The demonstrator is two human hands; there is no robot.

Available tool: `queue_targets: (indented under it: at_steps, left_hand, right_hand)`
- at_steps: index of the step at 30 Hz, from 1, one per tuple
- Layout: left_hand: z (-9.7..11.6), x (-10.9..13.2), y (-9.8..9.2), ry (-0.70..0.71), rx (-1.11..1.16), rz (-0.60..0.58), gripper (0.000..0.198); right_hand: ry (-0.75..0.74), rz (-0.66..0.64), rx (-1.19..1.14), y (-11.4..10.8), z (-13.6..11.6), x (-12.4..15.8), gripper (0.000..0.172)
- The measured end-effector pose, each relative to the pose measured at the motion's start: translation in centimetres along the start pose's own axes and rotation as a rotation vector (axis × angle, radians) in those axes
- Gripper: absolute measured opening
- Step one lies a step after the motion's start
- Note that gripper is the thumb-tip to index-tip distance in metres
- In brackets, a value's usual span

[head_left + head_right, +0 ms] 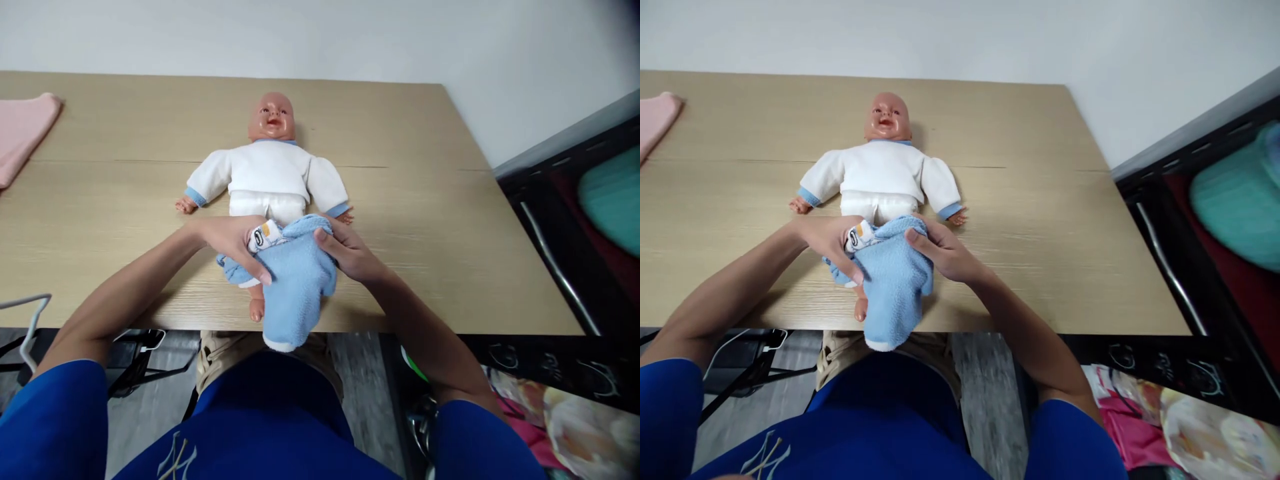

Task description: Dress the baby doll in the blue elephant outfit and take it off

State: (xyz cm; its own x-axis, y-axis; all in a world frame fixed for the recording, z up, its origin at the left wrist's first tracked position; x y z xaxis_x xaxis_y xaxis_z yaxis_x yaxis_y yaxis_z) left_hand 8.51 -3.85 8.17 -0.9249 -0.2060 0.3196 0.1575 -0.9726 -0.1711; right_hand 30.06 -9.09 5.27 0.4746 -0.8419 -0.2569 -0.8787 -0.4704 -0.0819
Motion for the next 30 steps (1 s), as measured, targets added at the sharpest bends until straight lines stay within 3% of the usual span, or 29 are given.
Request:
queue_targets:
  at_steps: [7, 9, 12, 16, 19, 22, 27, 30]
  left_hand:
    - [-0.4, -0.4, -0.6, 0.061, 0.047, 0.075, 0.029]
    - [-0.4, -0.5, -0.4, 0.07, 0.035, 0.067, 0.024]
    - [-0.7, -0.3, 0.0, 0.062, 0.059, 0.005, 0.023]
    - [-1.9, 0.2, 0.4, 0.0, 0.082, -0.084, 0.036]
    - [-1.9, 0.4, 0.4, 0.035, 0.102, -0.091, 0.035]
    - [-1.6, 0.2, 0.2, 0.094, 0.12, -0.057, 0.038]
    - [-1.7, -0.2, -0.3, 0.114, 0.08, 0.053, 0.039]
    - [-1.5, -0.5, -0.2, 0.149, 0.005, 0.04, 0.032]
  right_hand:
    - [0.151, -0.468, -0.036, 0.2, 0.0, 0.6, 0.058]
    - [0.175, -0.544, -0.019, 0.3, 0.1, 1.0, 0.057]
    - [0.136, -0.475, -0.054, 0.2, 0.5, 1.3, 0.056]
    - [0.175, -0.161, -0.159, -0.5, 1.7, 1.8, 0.057]
    - [0.235, -0.056, -0.174, -0.5, 2.5, 2.0, 0.061]
    - [0.241, -0.125, -0.166, -0.2, 2.2, 1.7, 0.06]
    - [0.21, -0.475, -0.285, 0.7, 1.5, 1.9, 0.06]
    - [0.183, -0.556, -0.283, 1.1, 1.6, 2.3, 0.055]
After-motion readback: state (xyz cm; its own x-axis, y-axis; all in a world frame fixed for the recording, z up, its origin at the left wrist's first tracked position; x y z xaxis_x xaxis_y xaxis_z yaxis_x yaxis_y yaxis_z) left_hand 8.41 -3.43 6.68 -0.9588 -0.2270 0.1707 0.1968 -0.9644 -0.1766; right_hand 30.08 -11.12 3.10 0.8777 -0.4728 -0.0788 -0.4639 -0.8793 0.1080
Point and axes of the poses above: each hand's wrist, its own x-axis away from the middle knuckle, its own y-axis out of the palm, z = x × y, the point moved 4 cm from there along -x, towards the middle knuckle, and after that the axes turned 10 degrees about -y, right-handed, at the moved point
